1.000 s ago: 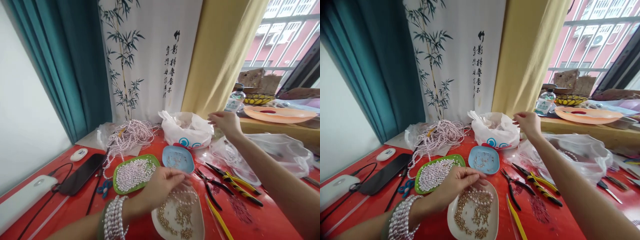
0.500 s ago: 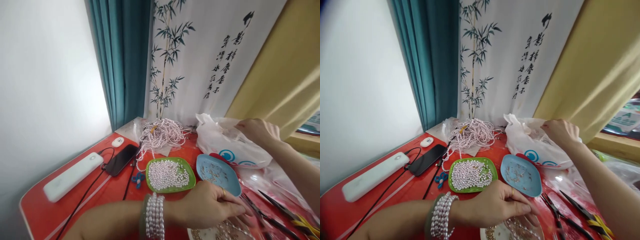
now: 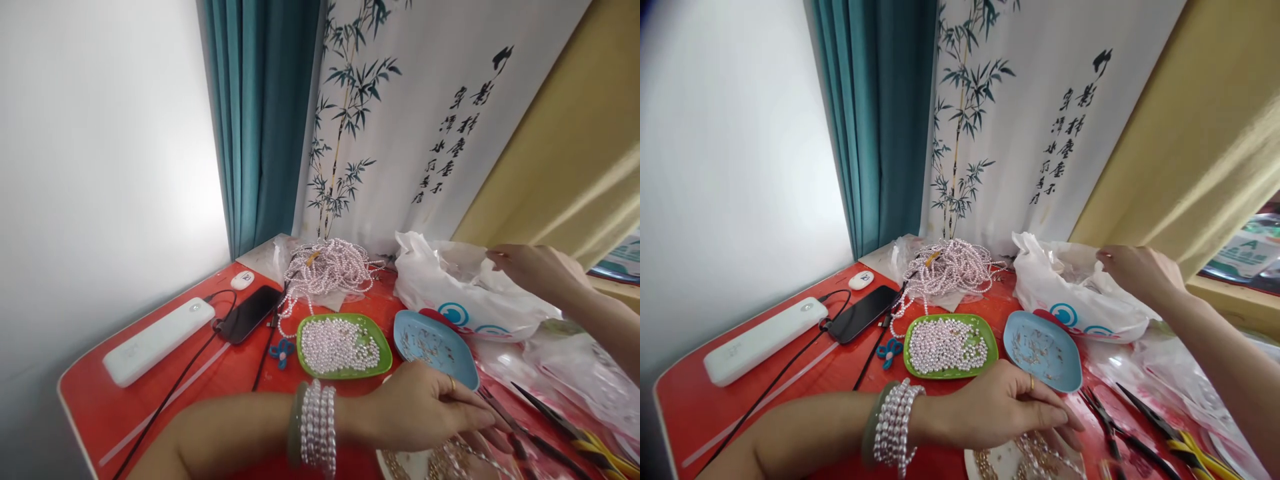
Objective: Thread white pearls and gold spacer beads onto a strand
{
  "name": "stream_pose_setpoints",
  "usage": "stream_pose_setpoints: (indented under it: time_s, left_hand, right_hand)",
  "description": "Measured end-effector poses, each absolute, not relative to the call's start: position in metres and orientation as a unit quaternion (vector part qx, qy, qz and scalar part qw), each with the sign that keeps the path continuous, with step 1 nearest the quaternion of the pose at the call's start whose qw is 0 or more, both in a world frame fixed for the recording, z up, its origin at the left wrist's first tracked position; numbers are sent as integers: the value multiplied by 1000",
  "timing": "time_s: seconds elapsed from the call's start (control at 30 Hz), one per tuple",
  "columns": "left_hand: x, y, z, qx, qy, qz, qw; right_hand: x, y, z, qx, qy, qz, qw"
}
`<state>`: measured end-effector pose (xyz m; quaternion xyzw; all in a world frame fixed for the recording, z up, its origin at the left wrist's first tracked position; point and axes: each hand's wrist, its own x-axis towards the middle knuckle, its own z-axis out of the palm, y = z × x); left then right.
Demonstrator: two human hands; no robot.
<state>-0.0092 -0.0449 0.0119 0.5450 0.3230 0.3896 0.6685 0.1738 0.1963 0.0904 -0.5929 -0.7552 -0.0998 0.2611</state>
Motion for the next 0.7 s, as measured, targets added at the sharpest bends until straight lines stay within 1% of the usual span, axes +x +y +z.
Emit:
stream_pose_setpoints:
  time_s: [0.1,0.3,0.4,0.53,0.6,0.7]
  left_hand:
    - [-11,-43,10,560,338,421,629]
    - [-8,-44,6,546,348,426,632]
    - [-3,-45,6,546,372,432,614]
    - [0,-43,3,536,400,444,597]
    - [1,-41,0,519,402,458,600]
    - [-1,-40,-3,480,392,465,632]
  right_hand:
    - [173,191,92,-551,-807,-112,179]
    - [168,155,86,-524,-827,-177,102]
    - [174,147,75,-503,-843,-169,85]
    - [192,135,71,-482,-863,-126,80]
    - [201,123,76,-467,-873,-111,89]
    - [211,101,86,-452,-878,-112,113]
